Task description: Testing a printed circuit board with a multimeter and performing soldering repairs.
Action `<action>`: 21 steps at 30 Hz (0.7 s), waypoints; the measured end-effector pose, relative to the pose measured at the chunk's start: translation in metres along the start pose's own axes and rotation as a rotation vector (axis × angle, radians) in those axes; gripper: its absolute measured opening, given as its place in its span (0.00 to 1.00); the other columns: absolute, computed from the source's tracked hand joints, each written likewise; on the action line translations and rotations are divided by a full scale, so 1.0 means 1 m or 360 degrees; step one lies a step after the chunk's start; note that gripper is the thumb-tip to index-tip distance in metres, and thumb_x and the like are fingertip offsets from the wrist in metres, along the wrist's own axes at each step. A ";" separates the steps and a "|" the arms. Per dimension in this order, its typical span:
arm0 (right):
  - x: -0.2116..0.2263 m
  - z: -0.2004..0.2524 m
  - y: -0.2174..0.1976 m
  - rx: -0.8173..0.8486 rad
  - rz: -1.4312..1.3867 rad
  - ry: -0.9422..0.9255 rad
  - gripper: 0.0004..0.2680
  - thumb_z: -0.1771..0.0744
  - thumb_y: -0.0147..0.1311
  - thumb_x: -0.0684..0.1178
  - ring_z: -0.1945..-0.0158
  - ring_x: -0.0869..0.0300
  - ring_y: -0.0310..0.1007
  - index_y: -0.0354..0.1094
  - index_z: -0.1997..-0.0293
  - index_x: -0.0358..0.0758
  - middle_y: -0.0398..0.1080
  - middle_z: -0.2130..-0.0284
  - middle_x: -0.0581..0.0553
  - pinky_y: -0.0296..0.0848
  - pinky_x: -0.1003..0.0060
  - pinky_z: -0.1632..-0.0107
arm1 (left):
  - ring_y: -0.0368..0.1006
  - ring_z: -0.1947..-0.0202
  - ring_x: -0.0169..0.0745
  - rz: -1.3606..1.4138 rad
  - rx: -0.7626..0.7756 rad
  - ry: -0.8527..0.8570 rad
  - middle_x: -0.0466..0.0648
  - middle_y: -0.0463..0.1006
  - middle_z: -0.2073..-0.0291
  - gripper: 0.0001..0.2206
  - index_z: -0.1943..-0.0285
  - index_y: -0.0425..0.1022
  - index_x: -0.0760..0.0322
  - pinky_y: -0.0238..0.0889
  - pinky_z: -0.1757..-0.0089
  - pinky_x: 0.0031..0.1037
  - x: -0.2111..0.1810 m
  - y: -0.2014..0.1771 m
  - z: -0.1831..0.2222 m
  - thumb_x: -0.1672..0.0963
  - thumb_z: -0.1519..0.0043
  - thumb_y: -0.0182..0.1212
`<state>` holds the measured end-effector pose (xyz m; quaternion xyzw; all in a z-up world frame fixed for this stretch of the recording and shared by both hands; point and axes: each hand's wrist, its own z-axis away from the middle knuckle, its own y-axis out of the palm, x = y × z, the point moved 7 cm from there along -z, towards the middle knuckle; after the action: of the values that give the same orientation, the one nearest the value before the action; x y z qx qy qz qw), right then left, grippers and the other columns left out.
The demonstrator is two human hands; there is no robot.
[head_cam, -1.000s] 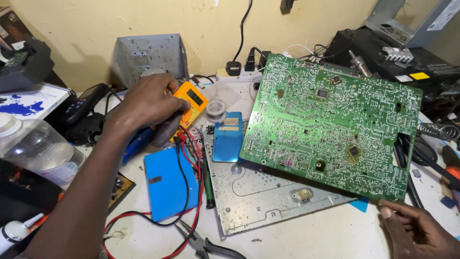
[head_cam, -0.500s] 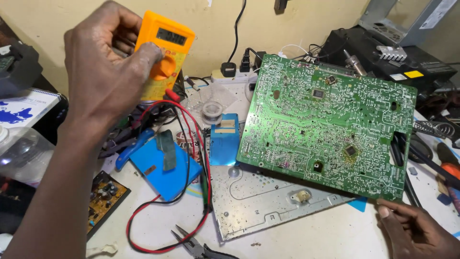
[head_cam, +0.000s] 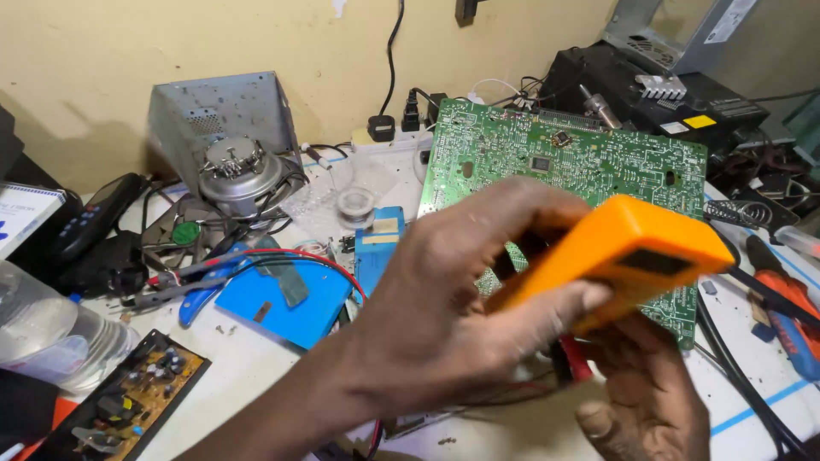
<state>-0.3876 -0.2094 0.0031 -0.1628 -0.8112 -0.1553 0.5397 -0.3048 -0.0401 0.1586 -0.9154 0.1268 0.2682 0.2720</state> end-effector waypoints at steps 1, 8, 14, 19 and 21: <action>-0.017 0.003 -0.001 0.0033 -0.0346 0.0068 0.33 0.42 0.55 0.44 0.26 0.43 0.61 0.48 0.28 0.27 0.60 0.30 0.27 0.59 0.50 0.28 | 0.78 0.62 0.41 0.0071 0.0036 -0.0027 0.53 0.81 0.54 0.16 0.45 0.71 0.68 0.74 0.65 0.25 -0.001 0.011 0.003 0.54 0.37 0.58; -0.008 0.011 -0.014 -0.0342 0.0005 0.0755 0.28 0.41 0.51 0.41 0.47 0.46 0.81 0.65 0.30 0.34 0.80 0.45 0.33 0.71 0.55 0.44 | 0.76 0.60 0.34 0.0250 0.0231 -0.0732 0.40 0.82 0.56 0.17 0.48 0.74 0.54 0.63 0.66 0.29 0.034 0.038 0.020 0.47 0.42 0.56; -0.012 0.009 -0.007 0.0325 -0.0358 0.0207 0.25 0.34 0.64 0.56 0.79 0.53 0.84 0.63 0.35 0.29 0.81 0.81 0.30 0.75 0.66 0.67 | 0.82 0.52 0.42 0.0362 0.0317 -0.0612 0.47 0.81 0.50 0.20 0.40 0.72 0.59 0.75 0.64 0.29 0.027 0.032 0.014 0.49 0.38 0.53; 0.009 0.017 0.020 0.0561 -0.0752 0.0220 0.18 0.34 0.68 0.47 0.64 0.41 0.86 0.69 0.47 0.17 0.75 0.45 0.16 0.84 0.50 0.61 | 0.84 0.57 0.38 0.0700 -0.0377 -0.0682 0.50 0.85 0.54 0.21 0.41 0.72 0.66 0.84 0.56 0.27 0.031 -0.021 0.006 0.55 0.43 0.65; -0.009 0.024 0.016 0.0515 -0.0743 0.0344 0.17 0.35 0.66 0.46 0.66 0.35 0.88 0.71 0.50 0.14 0.77 0.63 0.21 0.86 0.43 0.59 | 0.84 0.56 0.38 0.0677 -0.0516 -0.0619 0.50 0.84 0.53 0.19 0.42 0.72 0.66 0.85 0.54 0.29 0.032 -0.035 0.004 0.56 0.42 0.65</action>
<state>-0.3972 -0.1853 -0.0125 0.1338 -0.7787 -0.1603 0.5916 -0.2672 -0.0119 0.1532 -0.8314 0.2165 0.5055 0.0799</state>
